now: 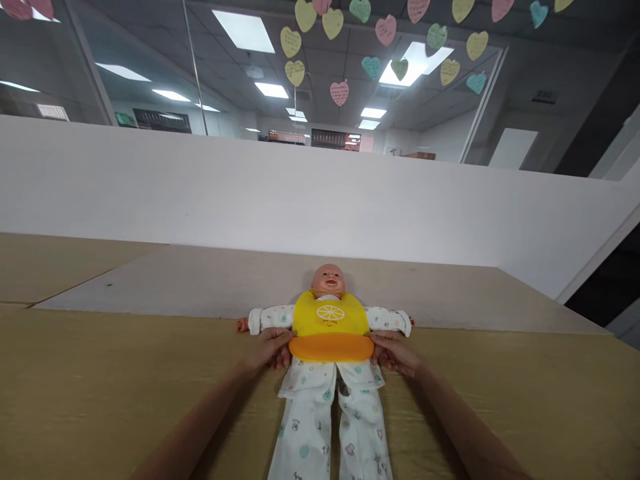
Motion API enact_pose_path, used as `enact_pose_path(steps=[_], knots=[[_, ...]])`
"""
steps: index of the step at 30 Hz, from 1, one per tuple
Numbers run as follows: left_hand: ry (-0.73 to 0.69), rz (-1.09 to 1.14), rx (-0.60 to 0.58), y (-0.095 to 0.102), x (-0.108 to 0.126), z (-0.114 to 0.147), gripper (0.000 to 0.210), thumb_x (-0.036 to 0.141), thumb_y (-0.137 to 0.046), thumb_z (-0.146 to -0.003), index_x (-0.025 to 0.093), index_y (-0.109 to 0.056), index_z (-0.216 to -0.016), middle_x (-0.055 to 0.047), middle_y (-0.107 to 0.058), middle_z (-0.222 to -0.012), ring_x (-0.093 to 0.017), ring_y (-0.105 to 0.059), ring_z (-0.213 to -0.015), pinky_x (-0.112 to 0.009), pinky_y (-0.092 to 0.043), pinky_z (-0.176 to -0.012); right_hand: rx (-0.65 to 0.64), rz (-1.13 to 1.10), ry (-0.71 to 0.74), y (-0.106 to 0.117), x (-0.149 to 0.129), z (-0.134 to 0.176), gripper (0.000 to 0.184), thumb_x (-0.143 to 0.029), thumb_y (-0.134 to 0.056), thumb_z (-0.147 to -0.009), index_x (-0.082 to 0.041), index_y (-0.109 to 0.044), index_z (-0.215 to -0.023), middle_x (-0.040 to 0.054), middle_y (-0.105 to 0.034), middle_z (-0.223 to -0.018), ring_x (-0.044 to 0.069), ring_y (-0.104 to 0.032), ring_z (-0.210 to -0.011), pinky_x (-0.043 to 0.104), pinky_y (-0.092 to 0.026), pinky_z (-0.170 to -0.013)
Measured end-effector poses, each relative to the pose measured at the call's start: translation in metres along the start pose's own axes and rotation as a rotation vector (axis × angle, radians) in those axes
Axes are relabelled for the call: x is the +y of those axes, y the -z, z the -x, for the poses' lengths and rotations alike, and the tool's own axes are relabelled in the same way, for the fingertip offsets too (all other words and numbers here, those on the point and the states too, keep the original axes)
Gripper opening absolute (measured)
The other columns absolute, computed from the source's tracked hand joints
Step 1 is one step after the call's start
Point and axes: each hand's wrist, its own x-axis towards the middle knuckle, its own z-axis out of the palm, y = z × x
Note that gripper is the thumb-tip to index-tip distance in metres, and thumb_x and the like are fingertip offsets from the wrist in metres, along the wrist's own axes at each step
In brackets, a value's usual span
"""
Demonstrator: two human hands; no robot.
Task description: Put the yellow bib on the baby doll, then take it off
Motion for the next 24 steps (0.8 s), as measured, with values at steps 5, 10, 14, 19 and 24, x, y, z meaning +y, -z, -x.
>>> enact_pose_path(steps=[5,10,14,19,24], knots=[[-0.012,-0.010,-0.012,0.0008,-0.0013,-0.0016,0.051,0.068,-0.060,-0.069,0.018,-0.053,-0.070,0.000,-0.061,-0.047,-0.009,-0.045,-0.033,-0.020,-0.027,-0.035,0.015,0.015,0.016,0.0019,0.0045,-0.0035,0.060,-0.059,-0.068,-0.068,-0.008,-0.062,-0.100,0.0026,-0.065,-0.057,0.003,-0.038,-0.032,0.015,-0.022,-0.033],[-0.003,0.013,-0.009,0.0009,-0.0023,-0.0024,0.052,0.069,-0.063,-0.066,0.018,-0.052,-0.070,0.000,-0.062,-0.048,-0.009,-0.046,-0.034,-0.020,-0.031,-0.037,-0.008,0.048,0.027,-0.0008,0.0001,-0.0013,0.056,-0.059,-0.069,-0.067,-0.010,-0.063,-0.094,0.0017,-0.065,-0.058,0.003,-0.036,-0.032,0.016,-0.019,-0.033],[-0.013,-0.001,0.000,0.0006,-0.0016,-0.0027,0.052,0.069,-0.065,-0.064,0.018,-0.052,-0.067,-0.001,-0.061,-0.047,-0.008,-0.044,-0.033,-0.020,-0.028,-0.035,-0.009,0.049,0.031,-0.0028,-0.0022,-0.0007,0.049,-0.057,-0.069,-0.066,-0.014,-0.064,-0.088,0.0019,-0.065,-0.057,0.004,-0.036,-0.033,0.017,-0.017,-0.033],[-0.012,-0.012,0.020,0.0006,-0.0019,-0.0042,0.053,0.070,-0.066,-0.061,0.018,-0.054,-0.064,0.000,-0.060,-0.045,-0.008,-0.043,-0.032,-0.021,-0.031,-0.036,-0.013,0.070,0.053,-0.0018,0.0008,-0.0035,0.040,-0.056,-0.069,-0.067,-0.018,-0.064,-0.079,0.0012,-0.065,-0.057,0.004,-0.034,-0.033,0.018,-0.015,-0.033],[-0.005,-0.006,0.027,0.0006,-0.0024,-0.0043,0.052,0.068,-0.067,-0.060,0.018,-0.055,-0.064,0.001,-0.059,-0.044,-0.008,-0.042,-0.032,-0.021,-0.030,-0.036,-0.025,0.065,0.062,-0.0022,0.0005,-0.0032,0.038,-0.055,-0.069,-0.068,-0.018,-0.062,-0.076,0.0012,-0.065,-0.058,0.003,-0.030,-0.031,0.019,-0.012,-0.033]])
